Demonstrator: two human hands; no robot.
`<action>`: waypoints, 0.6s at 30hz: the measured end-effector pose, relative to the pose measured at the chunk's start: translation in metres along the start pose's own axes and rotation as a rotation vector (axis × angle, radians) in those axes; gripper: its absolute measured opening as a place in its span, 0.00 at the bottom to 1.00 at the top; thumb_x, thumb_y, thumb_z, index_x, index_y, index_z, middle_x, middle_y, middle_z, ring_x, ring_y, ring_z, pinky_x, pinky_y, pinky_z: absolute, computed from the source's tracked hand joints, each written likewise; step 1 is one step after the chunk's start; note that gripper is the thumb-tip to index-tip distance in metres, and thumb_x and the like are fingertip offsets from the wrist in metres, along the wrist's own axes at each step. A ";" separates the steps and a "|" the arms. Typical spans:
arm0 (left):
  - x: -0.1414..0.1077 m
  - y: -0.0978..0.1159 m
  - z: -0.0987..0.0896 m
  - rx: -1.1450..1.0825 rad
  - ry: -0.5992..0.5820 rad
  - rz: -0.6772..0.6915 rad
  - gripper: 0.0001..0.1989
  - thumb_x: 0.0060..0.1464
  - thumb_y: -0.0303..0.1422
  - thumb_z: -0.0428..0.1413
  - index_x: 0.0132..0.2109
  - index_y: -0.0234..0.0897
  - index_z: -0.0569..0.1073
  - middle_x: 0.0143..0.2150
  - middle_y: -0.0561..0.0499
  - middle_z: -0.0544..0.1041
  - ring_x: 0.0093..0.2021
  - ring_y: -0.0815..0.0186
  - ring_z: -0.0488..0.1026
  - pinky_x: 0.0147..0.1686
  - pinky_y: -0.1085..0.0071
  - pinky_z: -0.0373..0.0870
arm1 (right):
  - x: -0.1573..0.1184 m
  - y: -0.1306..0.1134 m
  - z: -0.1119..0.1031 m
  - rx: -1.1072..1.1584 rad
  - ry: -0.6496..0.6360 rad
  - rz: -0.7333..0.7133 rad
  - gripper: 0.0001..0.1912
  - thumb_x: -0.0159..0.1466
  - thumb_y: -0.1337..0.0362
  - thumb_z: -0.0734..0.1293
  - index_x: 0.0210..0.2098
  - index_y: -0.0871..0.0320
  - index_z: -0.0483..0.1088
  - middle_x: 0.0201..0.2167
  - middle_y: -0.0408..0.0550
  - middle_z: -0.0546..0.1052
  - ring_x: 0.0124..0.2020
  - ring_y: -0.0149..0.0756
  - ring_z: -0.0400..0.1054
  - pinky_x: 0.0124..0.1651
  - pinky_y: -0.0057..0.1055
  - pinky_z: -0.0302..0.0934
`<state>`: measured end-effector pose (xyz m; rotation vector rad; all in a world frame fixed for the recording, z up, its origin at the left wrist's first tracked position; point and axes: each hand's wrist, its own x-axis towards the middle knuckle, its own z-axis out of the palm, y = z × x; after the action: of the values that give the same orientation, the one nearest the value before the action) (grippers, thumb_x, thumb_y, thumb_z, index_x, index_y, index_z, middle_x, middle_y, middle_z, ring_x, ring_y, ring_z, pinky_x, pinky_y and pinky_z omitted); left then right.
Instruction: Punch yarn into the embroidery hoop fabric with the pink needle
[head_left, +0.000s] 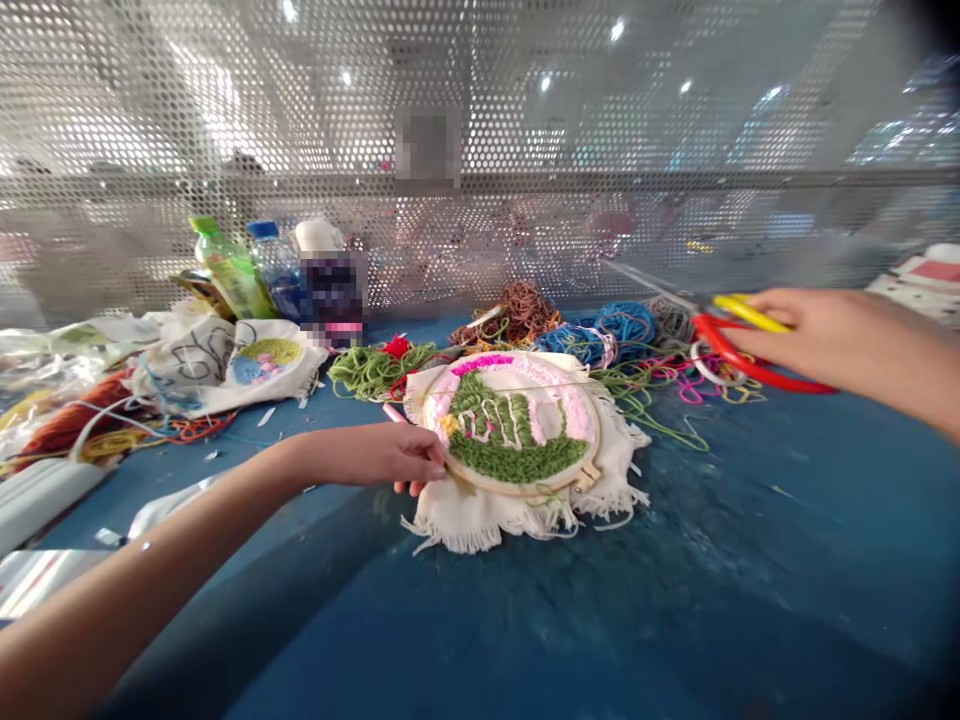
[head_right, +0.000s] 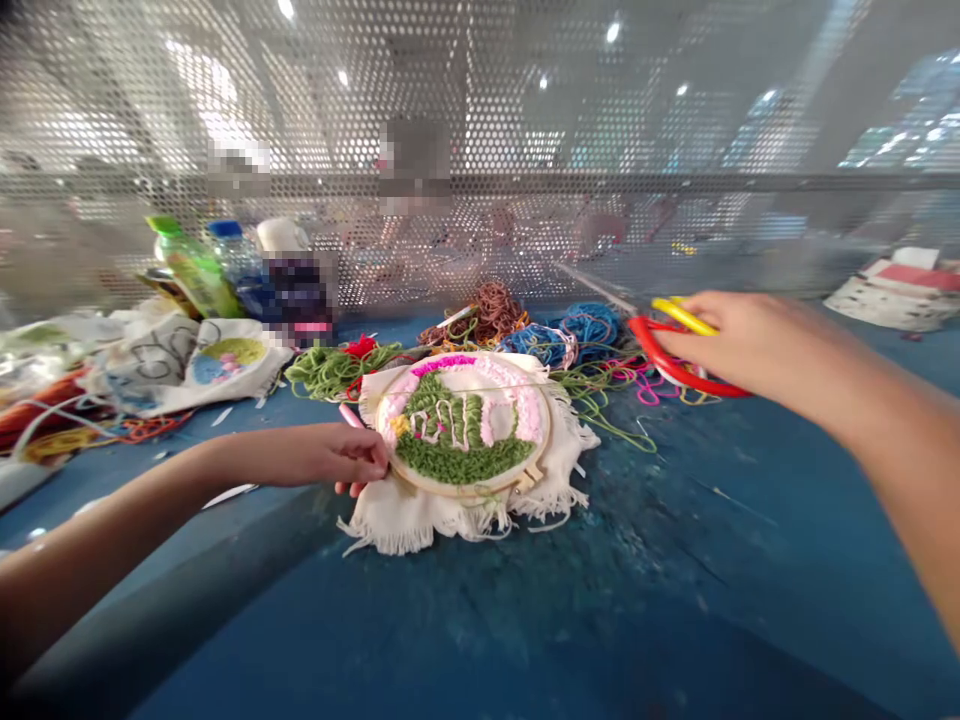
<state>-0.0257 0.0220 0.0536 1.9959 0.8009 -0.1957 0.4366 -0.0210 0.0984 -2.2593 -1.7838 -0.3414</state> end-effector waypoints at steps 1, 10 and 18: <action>0.000 0.000 0.001 0.020 0.011 -0.004 0.09 0.62 0.38 0.49 0.38 0.38 0.69 0.34 0.53 0.71 0.34 0.66 0.68 0.33 0.72 0.65 | 0.008 -0.026 -0.004 -0.020 -0.035 -0.052 0.30 0.57 0.40 0.65 0.49 0.54 0.74 0.36 0.59 0.80 0.28 0.50 0.71 0.29 0.40 0.58; -0.012 0.003 0.013 0.212 0.111 -0.021 0.11 0.63 0.39 0.47 0.42 0.38 0.70 0.36 0.52 0.75 0.35 0.67 0.72 0.33 0.74 0.68 | 0.073 -0.206 0.061 0.209 -0.083 -0.632 0.17 0.61 0.59 0.67 0.47 0.61 0.75 0.46 0.58 0.76 0.45 0.46 0.68 0.48 0.37 0.60; -0.020 -0.002 0.023 0.745 0.489 -0.052 0.13 0.65 0.31 0.43 0.47 0.37 0.72 0.37 0.45 0.79 0.35 0.60 0.77 0.33 0.68 0.70 | 0.071 -0.245 0.074 0.405 -0.077 -0.659 0.14 0.66 0.70 0.59 0.45 0.65 0.74 0.47 0.62 0.75 0.47 0.47 0.68 0.51 0.44 0.59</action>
<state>-0.0384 -0.0050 0.0486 2.7843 1.2107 -0.0275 0.2162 0.1235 0.0623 -1.3957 -2.3465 0.0073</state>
